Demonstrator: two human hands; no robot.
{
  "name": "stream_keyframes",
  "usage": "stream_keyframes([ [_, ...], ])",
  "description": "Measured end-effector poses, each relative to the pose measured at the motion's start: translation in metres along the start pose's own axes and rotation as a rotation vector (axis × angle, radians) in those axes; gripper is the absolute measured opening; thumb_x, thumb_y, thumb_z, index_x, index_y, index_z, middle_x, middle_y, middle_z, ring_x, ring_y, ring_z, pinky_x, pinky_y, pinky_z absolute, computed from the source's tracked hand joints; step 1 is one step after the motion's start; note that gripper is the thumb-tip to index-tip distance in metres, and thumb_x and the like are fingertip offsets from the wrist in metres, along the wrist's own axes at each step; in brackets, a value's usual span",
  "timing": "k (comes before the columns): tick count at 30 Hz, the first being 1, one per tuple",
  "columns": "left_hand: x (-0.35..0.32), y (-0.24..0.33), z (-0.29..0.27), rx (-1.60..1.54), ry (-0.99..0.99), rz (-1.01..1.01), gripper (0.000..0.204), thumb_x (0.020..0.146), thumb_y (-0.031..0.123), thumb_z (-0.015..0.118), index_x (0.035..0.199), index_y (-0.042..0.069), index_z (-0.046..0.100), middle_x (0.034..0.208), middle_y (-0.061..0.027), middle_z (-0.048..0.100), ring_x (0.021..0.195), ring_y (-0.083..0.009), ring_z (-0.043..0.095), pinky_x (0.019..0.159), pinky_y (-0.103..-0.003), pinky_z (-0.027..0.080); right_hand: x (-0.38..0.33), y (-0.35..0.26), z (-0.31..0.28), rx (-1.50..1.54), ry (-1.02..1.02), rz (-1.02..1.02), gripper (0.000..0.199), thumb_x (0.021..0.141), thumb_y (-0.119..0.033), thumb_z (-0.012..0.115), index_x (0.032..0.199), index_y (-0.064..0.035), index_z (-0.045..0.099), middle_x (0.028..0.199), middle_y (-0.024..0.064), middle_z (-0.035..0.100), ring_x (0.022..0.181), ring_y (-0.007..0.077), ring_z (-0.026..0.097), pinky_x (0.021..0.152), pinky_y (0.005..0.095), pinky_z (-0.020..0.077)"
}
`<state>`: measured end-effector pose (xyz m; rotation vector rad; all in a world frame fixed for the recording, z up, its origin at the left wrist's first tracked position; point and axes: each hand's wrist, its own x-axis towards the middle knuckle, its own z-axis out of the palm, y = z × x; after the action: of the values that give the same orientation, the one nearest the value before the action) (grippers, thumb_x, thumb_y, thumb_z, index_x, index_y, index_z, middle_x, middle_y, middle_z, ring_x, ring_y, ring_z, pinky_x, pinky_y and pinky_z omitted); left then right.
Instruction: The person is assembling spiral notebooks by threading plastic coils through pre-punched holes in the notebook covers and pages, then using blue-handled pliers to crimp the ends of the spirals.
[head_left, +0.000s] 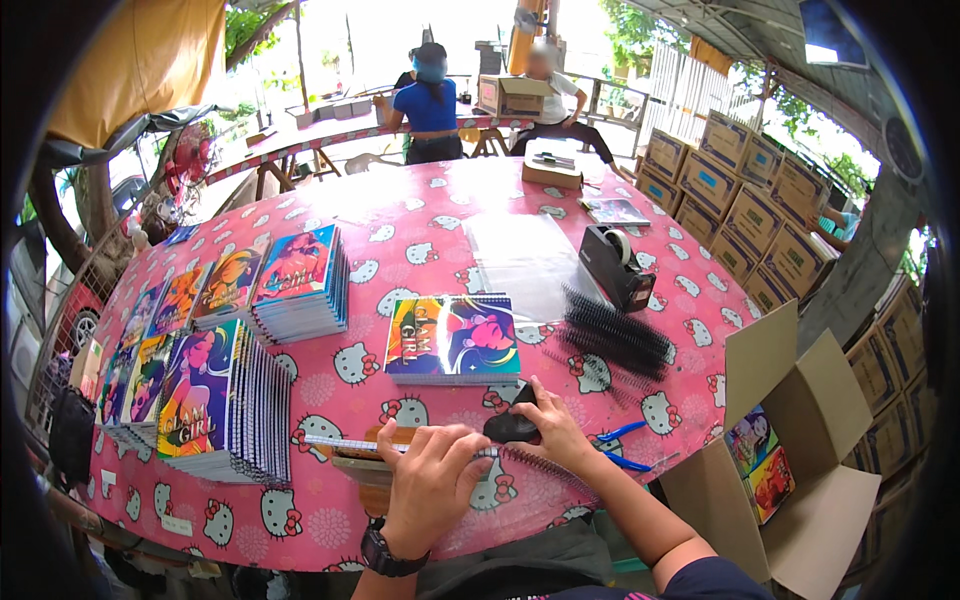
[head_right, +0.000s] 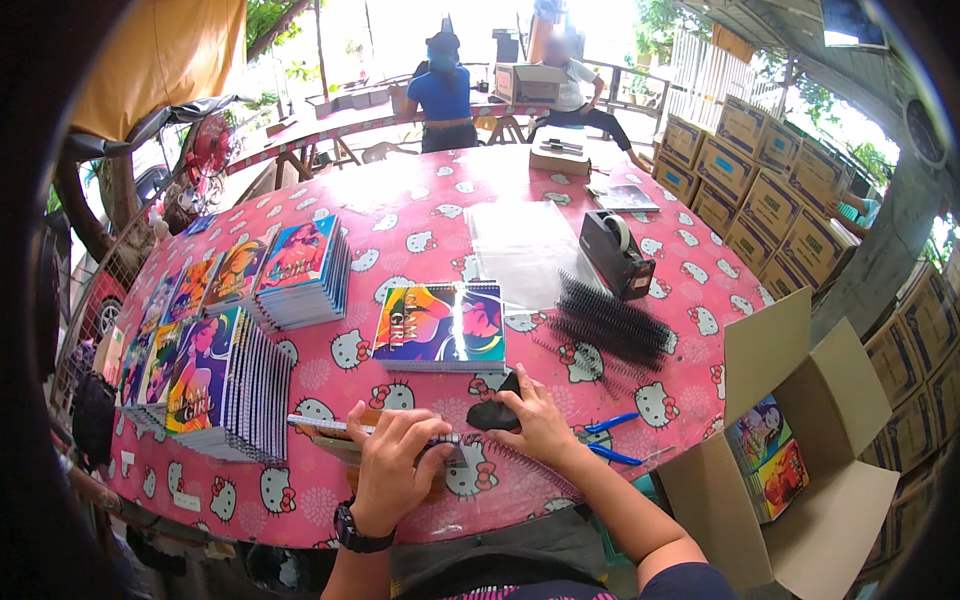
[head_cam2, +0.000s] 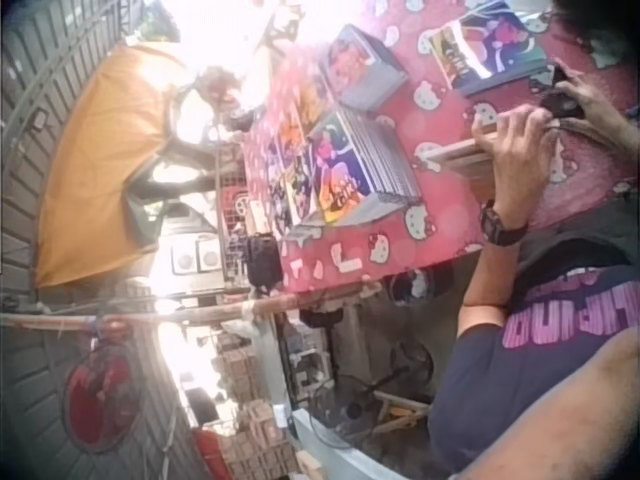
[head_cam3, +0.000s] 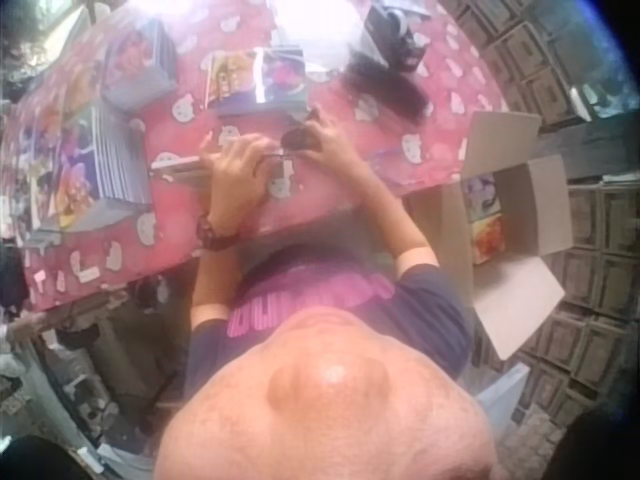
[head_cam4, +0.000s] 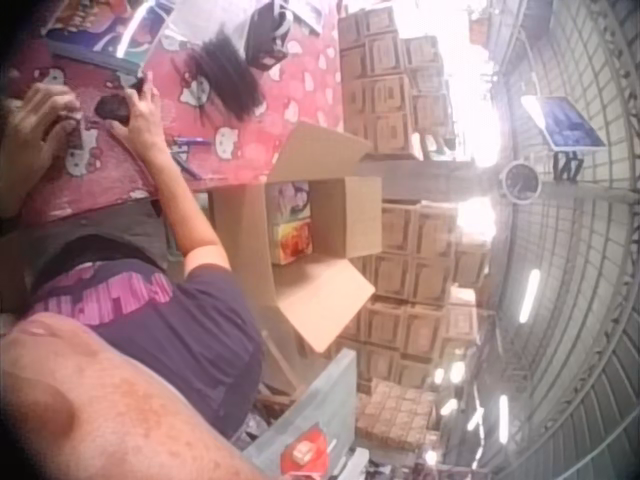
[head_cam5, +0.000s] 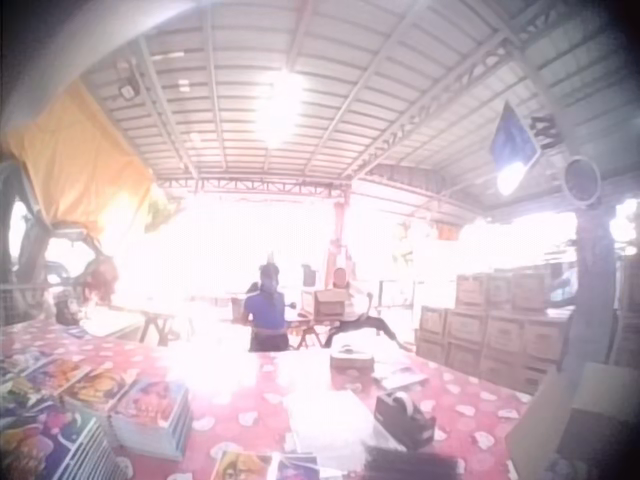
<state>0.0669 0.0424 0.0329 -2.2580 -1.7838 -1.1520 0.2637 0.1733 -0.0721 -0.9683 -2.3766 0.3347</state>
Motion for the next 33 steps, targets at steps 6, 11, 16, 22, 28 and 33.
stream_keyframes([
  [6, 0.000, -0.003, -0.001, 0.027, -0.026, -0.004, 0.024, 0.086, 0.033, 0.061, 0.103, 0.016, 0.062, 0.095, 0.0029, 0.062, 0.093, -0.0152, 0.057, 0.101, -0.051, 0.014, 0.000, -0.010, -0.008, 0.088, -0.040, 0.070, 0.049, 0.071, -0.038, 0.076, 0.111, -0.0148, 0.062, 0.137, 0.0269, 0.037, 0.122, 0.0419, 0.041, 0.101, 0.0460, 0.0353],
  [11, 0.003, 0.002, -0.003, -0.052, 0.044, -0.057, 0.023, 0.084, 0.034, 0.062, 0.097, 0.015, 0.065, 0.092, 0.0005, 0.063, 0.093, -0.0187, 0.057, 0.104, -0.049, 0.012, -0.003, -0.028, -0.025, 0.931, -0.159, 0.199, 0.057, 0.075, -0.033, 0.072, 0.122, -0.0062, 0.054, 0.132, 0.0164, 0.046, 0.125, 0.0276, 0.044, 0.104, 0.0381, 0.0330],
  [16, 0.001, -0.003, -0.008, 0.021, 0.074, -0.047, 0.030, 0.079, 0.034, 0.068, 0.105, 0.018, 0.063, 0.087, 0.0027, 0.061, 0.091, -0.0154, 0.057, 0.105, -0.051, 0.011, 0.006, -0.034, -0.018, 1.428, -0.323, 0.274, 0.064, 0.079, -0.035, 0.068, 0.128, -0.0007, 0.046, 0.130, 0.0119, 0.049, 0.121, 0.0219, 0.047, 0.104, 0.0357, 0.0343],
  [22, -0.015, -0.018, -0.008, -0.014, 0.129, -0.137, 0.044, 0.068, 0.023, 0.078, 0.108, 0.016, 0.062, 0.083, 0.0040, 0.061, 0.087, -0.0147, 0.058, 0.107, -0.050, 0.012, 0.040, -0.040, -0.044, 1.356, -0.437, -0.097, 0.046, 0.085, -0.038, 0.062, 0.115, -0.0030, 0.059, 0.125, 0.0128, 0.055, 0.113, 0.0214, 0.052, 0.098, 0.0358, 0.0393],
  [28, -0.017, -0.020, -0.013, -0.049, 0.129, -0.160, 0.057, 0.065, 0.020, 0.081, 0.116, 0.014, 0.056, 0.080, 0.0046, 0.060, 0.083, -0.0136, 0.059, 0.107, -0.050, 0.014, 0.056, -0.052, -0.064, 1.066, -0.333, -0.107, 0.039, 0.083, -0.037, 0.064, 0.101, -0.0016, 0.068, 0.120, 0.0142, 0.058, 0.110, 0.0236, 0.053, 0.096, 0.0383, 0.0396],
  [33, -0.014, -0.020, -0.013, -0.088, 0.113, -0.163, 0.061, 0.065, 0.021, 0.081, 0.119, 0.013, 0.054, 0.080, 0.0042, 0.062, 0.084, -0.0147, 0.059, 0.106, -0.050, 0.014, 0.070, -0.053, -0.063, 0.385, -0.344, 0.033, 0.048, 0.083, -0.044, 0.064, 0.100, 0.0008, 0.068, 0.120, 0.0182, 0.058, 0.109, 0.0261, 0.055, 0.095, 0.0376, 0.0406],
])
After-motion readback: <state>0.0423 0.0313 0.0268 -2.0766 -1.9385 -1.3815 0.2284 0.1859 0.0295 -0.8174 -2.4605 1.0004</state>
